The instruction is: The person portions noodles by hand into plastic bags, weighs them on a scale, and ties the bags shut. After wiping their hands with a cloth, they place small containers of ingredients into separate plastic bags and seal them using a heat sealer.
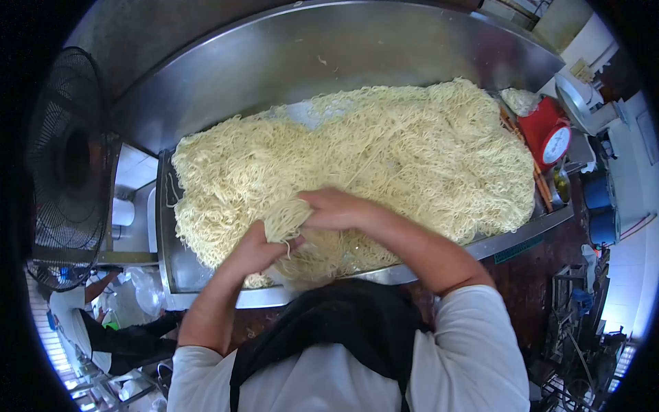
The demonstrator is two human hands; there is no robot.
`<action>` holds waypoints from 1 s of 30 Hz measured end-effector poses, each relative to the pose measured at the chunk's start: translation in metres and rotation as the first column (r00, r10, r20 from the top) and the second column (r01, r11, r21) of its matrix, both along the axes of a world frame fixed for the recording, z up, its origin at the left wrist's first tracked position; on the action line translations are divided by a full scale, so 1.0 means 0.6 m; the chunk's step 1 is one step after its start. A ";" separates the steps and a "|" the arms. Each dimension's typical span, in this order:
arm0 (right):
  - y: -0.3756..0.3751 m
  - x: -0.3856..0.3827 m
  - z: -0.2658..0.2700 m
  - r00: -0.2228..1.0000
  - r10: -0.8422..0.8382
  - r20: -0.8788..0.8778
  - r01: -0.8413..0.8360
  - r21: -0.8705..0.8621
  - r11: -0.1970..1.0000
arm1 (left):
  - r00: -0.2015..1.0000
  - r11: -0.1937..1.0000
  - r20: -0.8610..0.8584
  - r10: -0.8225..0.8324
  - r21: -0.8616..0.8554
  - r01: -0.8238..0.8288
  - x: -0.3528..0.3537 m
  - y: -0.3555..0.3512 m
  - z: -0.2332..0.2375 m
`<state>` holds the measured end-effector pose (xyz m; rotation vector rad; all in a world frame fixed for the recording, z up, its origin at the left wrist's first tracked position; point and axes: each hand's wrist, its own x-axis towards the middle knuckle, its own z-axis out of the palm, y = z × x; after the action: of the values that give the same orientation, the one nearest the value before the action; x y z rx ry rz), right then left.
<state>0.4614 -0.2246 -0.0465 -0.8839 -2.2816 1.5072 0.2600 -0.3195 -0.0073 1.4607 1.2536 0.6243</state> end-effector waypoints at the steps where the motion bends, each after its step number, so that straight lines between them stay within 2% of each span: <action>1: 0.000 0.025 0.014 0.978 0.013 0.206 -0.063 0.235 0.970 | 1.000 1.000 -0.012 0.012 -0.019 -0.012 -0.023 0.004 0.005; 2: 0.002 0.051 0.027 0.917 -0.017 0.399 -0.174 0.439 0.882 | 0.970 0.992 -0.205 -0.128 -0.005 0.130 -0.044 0.008 0.015; 3: 0.008 0.076 0.012 0.916 -0.045 0.399 -0.175 0.498 0.850 | 0.886 0.963 -0.384 -0.259 -0.029 0.269 -0.058 0.009 0.029; 4: 0.014 0.097 -0.004 0.916 -0.073 0.395 -0.174 0.553 0.815 | 0.754 0.931 -0.546 -0.364 -0.183 0.316 -0.054 0.013 0.062; 5: 0.018 0.110 -0.011 0.901 -0.103 0.421 -0.165 0.553 0.816 | 0.755 0.932 -0.546 -0.364 -0.210 0.297 -0.059 0.013 0.059; 7: 0.027 0.133 -0.012 0.868 -0.169 0.467 -0.136 0.551 0.823 | 0.536 0.859 -0.702 -0.469 -0.221 0.462 -0.067 0.014 0.058; 9: 0.045 0.161 -0.019 0.851 -0.203 0.484 -0.116 0.550 0.827 | 0.512 0.843 -0.702 -0.495 -0.243 0.480 -0.069 0.014 0.065; 11: 0.058 0.193 -0.028 0.727 -0.328 0.603 -0.178 0.627 0.759 | 0.397 0.802 -0.742 -0.540 -0.311 0.509 -0.069 0.012 0.067; 12: 0.058 0.209 -0.024 0.726 -0.328 0.604 -0.178 0.626 0.759 | 0.398 0.802 -0.741 -0.540 -0.310 0.511 -0.068 0.010 0.068; 14: 0.061 0.229 -0.002 0.626 -0.400 0.669 -0.015 0.524 0.852 | 0.215 0.768 -0.793 -0.570 -0.421 0.482 -0.070 0.006 0.073; 17: 0.034 0.201 0.032 0.679 -0.363 0.638 -0.044 0.529 0.848 | 0.214 0.796 -0.843 -0.493 -0.338 0.502 -0.090 -0.006 0.052; 19: 0.008 0.146 0.043 0.792 -0.360 0.493 -0.002 0.593 0.805 | 0.226 0.802 -0.841 -0.492 -0.336 0.493 -0.088 -0.008 0.060; 21: -0.022 0.080 0.037 0.930 -0.200 0.308 0.027 0.486 0.874 | 0.241 0.808 -0.836 -0.492 -0.336 0.484 -0.088 -0.008 0.071; 23: -0.073 0.016 0.015 0.984 -0.032 0.174 -0.020 0.285 0.958 | 0.284 0.801 -0.798 -0.531 -0.364 0.475 -0.095 -0.010 0.081; 24: -0.096 -0.013 0.009 0.961 0.038 0.272 -0.117 0.282 0.952 | 0.285 0.802 -0.799 -0.530 -0.363 0.475 -0.103 -0.015 0.080; 25: -0.110 -0.031 0.004 0.923 0.105 0.369 -0.215 0.270 0.939 | 0.354 0.815 -0.786 -0.507 -0.303 0.495 -0.115 -0.022 0.075; 26: -0.113 -0.037 -0.004 0.923 0.106 0.371 -0.217 0.272 0.938 | 0.421 0.826 -0.767 -0.484 -0.241 0.510 -0.126 -0.028 0.070; 27: -0.117 -0.042 -0.013 0.891 0.104 0.442 -0.254 0.296 0.921 | 0.424 0.826 -0.766 -0.483 -0.238 0.510 -0.137 -0.033 0.064; 29: -0.114 -0.042 -0.020 0.849 0.104 0.518 -0.304 0.317 0.898 | 0.622 0.874 -0.662 -0.418 -0.106 0.475 -0.154 -0.042 0.053; 30: -0.105 -0.033 -0.021 0.812 0.083 0.578 -0.301 0.293 0.907 | 0.630 0.878 -0.659 -0.410 -0.099 0.469 -0.153 -0.041 0.061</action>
<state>0.4417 -0.2874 -0.0590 -1.1019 -3.0272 0.8790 0.1682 -0.3441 0.0290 2.0768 1.3117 -0.2315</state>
